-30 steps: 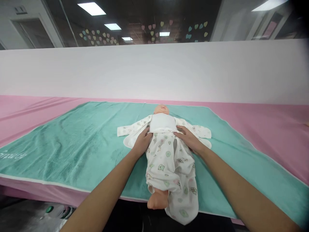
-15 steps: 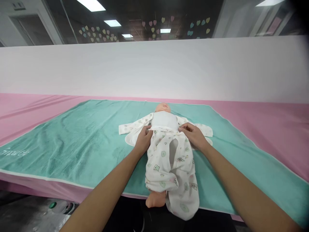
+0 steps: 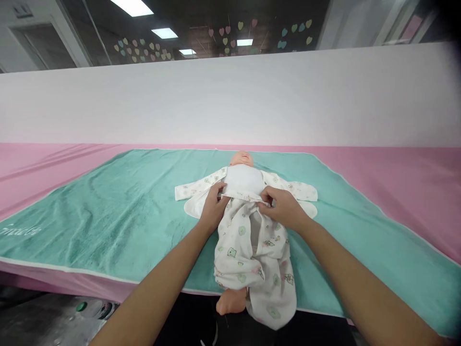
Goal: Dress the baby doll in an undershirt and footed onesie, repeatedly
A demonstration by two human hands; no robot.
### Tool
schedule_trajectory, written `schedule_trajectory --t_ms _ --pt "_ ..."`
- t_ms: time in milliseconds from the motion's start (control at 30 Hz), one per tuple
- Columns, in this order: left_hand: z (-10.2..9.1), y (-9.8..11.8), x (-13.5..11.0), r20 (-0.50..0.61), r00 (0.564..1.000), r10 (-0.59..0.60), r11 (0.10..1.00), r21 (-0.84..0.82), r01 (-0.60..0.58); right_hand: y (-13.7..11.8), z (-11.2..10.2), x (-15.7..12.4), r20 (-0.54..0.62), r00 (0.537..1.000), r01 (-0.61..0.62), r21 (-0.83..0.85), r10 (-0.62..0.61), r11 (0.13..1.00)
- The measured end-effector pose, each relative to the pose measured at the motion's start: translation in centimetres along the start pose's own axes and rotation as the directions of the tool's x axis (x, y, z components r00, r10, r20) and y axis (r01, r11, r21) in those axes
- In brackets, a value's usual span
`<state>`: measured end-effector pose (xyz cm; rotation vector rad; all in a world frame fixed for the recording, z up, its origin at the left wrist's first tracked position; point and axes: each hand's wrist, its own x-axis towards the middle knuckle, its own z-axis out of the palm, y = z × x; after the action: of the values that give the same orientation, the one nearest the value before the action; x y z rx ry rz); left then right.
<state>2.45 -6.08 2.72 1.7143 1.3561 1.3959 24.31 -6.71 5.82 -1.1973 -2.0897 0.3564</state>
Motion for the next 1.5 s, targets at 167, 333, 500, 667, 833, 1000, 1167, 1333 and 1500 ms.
schedule_trajectory --t_ms 167,333,500,667,833,1000,1167,1333,1500 --pt "-0.3 0.4 -0.1 -0.039 0.999 0.033 0.992 0.124 -0.028 1.6 0.4 0.3 -0.279 0.959 -0.095 -0.201 0.036 0.975" --pt "-0.7 0.7 -0.4 -0.101 0.994 -0.051 0.989 0.133 0.065 2.9 0.3 0.5 -0.366 0.905 -0.263 -0.086 0.215 0.961" --pt "-0.9 0.8 -0.2 -0.104 0.989 -0.101 0.991 0.079 0.109 3.1 -0.1 0.3 -0.297 0.915 -0.278 0.025 0.272 0.96" --pt "-1.2 1.1 0.0 0.15 0.96 -0.237 0.961 -0.11 0.254 2.6 -0.3 -0.1 -0.269 0.961 -0.088 -0.087 0.062 0.992" --pt "-1.1 1.3 -0.1 0.133 0.988 0.071 0.995 0.059 -0.08 1.3 0.6 -0.5 -0.322 0.926 0.11 -0.268 -0.197 0.957" --pt "0.1 1.7 0.3 0.147 0.9 0.411 0.857 0.275 -0.436 0.0 2.1 -0.5 -0.216 0.925 0.223 -0.359 -0.313 0.906" --pt "0.9 3.3 2.3 0.235 0.917 0.323 0.748 0.53 -0.399 -0.5 1.8 0.2 -0.249 0.957 0.074 -0.288 -0.149 0.955" --pt "0.5 2.7 3.7 0.052 0.976 0.213 0.795 0.572 -0.204 2.4 0.2 1.4 -0.362 0.912 -0.206 -0.006 0.19 0.978" --pt "0.0 0.1 3.6 -0.046 0.992 -0.116 0.953 0.277 0.124 6.0 0.7 1.8 -0.105 0.888 -0.43 0.152 0.447 0.89"
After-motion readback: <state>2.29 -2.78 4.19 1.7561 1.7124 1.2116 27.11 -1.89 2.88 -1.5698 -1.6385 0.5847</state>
